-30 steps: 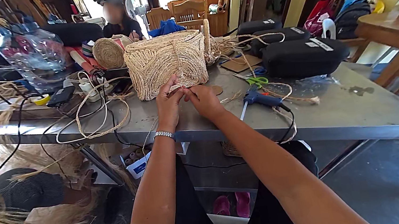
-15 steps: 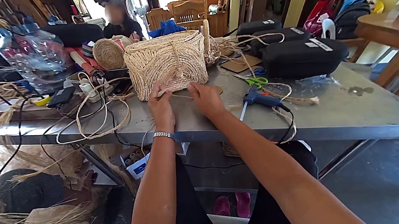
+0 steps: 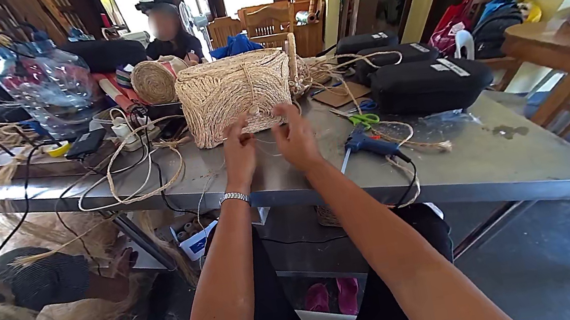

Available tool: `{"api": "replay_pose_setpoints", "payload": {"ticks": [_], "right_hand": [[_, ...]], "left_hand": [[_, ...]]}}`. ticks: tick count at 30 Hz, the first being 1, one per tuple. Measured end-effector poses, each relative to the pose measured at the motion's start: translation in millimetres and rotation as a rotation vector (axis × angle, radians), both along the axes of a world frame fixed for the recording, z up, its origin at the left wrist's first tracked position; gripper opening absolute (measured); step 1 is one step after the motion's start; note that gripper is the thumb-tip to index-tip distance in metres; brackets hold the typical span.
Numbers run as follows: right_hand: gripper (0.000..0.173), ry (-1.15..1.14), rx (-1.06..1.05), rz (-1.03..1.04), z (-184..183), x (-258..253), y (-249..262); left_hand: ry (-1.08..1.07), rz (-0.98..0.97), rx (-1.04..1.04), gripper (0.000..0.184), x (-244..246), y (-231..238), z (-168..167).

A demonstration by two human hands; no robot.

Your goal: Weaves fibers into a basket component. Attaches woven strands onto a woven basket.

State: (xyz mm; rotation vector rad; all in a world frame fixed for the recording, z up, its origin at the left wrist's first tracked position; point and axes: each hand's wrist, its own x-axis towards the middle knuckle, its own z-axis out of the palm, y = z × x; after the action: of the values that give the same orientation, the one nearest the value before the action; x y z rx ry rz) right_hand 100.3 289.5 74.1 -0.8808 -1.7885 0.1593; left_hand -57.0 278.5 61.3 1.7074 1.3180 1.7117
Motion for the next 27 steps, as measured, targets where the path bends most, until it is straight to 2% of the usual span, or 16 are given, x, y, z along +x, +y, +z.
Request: {"api": "replay_pose_setpoints", "payload": {"ticks": [2, 4, 8, 11, 18, 27], "right_hand": [[0.046, -0.140, -0.069, 0.089, -6.0, -8.5, 0.8], [0.040, -0.235, -0.177, 0.083, -6.9, -10.2, -1.5], [0.023, -0.215, -0.149, 0.043, -6.5, -4.4, 0.3], [0.019, -0.185, -0.129, 0.022, -4.7, -4.5, -0.1], [0.015, -0.213, -0.105, -0.062, -1.0, -7.5, -6.8], [0.020, -0.239, -0.103, -0.062, -4.3, -7.1, -5.1]], "left_hand": [[0.073, -0.069, 0.022, 0.056, 3.8, 2.4, -0.5], [0.080, -0.101, 0.041, 0.058, 4.6, 4.1, -2.0], [0.066, -0.116, 0.048, 0.058, 4.6, 2.8, -1.7], [0.098, -0.094, 0.053, 0.059, 5.3, 0.8, 0.3], [0.198, 0.032, 0.082, 0.059, 8.9, 2.1, -2.1], [0.254, 0.091, 0.084, 0.057, 9.9, 0.5, -1.3]]}}
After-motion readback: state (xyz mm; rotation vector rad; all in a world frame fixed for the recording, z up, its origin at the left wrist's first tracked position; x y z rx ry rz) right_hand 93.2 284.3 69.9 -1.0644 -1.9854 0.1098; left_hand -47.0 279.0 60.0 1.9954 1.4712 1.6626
